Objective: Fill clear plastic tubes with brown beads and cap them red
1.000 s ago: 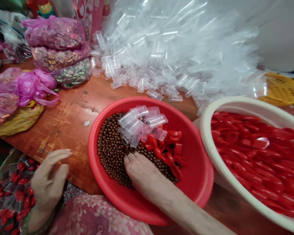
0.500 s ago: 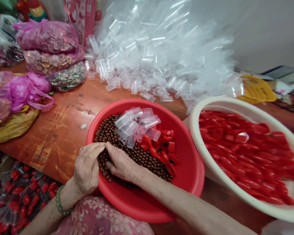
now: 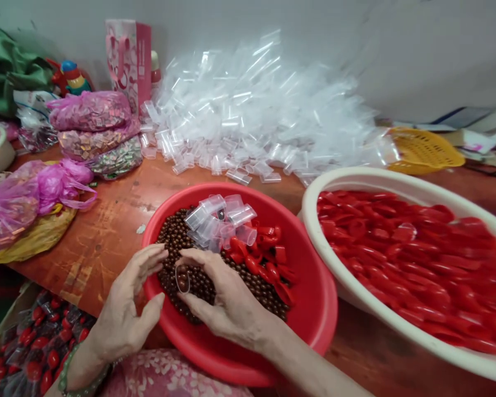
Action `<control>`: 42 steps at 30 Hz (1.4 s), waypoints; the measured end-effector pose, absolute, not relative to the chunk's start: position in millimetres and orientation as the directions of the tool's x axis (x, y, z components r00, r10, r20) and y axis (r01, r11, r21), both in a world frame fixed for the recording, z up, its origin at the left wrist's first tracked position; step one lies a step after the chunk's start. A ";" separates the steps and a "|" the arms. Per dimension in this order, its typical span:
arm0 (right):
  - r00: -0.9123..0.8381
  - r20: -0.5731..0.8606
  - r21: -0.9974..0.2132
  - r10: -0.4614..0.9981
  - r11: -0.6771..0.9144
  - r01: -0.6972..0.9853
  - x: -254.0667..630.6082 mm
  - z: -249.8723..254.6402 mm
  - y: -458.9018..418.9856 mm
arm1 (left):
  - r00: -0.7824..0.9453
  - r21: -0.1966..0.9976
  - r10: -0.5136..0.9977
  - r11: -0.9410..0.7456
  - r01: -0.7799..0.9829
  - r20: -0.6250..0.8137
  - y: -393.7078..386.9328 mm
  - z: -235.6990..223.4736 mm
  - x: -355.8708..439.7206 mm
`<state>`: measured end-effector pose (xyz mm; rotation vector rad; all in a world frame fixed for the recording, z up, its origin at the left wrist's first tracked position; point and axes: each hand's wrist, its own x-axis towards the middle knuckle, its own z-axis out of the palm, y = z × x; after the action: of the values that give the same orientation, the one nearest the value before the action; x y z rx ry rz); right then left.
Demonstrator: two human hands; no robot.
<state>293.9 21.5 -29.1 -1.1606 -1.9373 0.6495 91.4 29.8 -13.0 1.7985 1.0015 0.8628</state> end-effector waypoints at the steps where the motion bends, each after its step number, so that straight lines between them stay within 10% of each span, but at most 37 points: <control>1: -0.286 0.376 -0.726 0.881 0.473 0.500 295.4 -27.5 19.2 | 0.474 0.912 0.871 -0.290 0.291 0.126 30.0 -11.1 93.7; 31: -0.366 0.305 -0.822 0.879 0.437 0.366 315.4 -9.5 16.2 | 0.742 0.955 0.629 0.291 0.050 -0.231 57.5 -11.2 120.6; 42: -0.473 0.124 -0.843 0.872 0.344 0.414 316.6 3.2 20.3 | 0.770 0.975 0.604 0.191 0.112 -0.206 59.8 -6.8 118.4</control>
<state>316.6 20.3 3.2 -1.1186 -2.0360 1.0359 118.4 59.8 -6.8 1.3567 0.6472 0.3816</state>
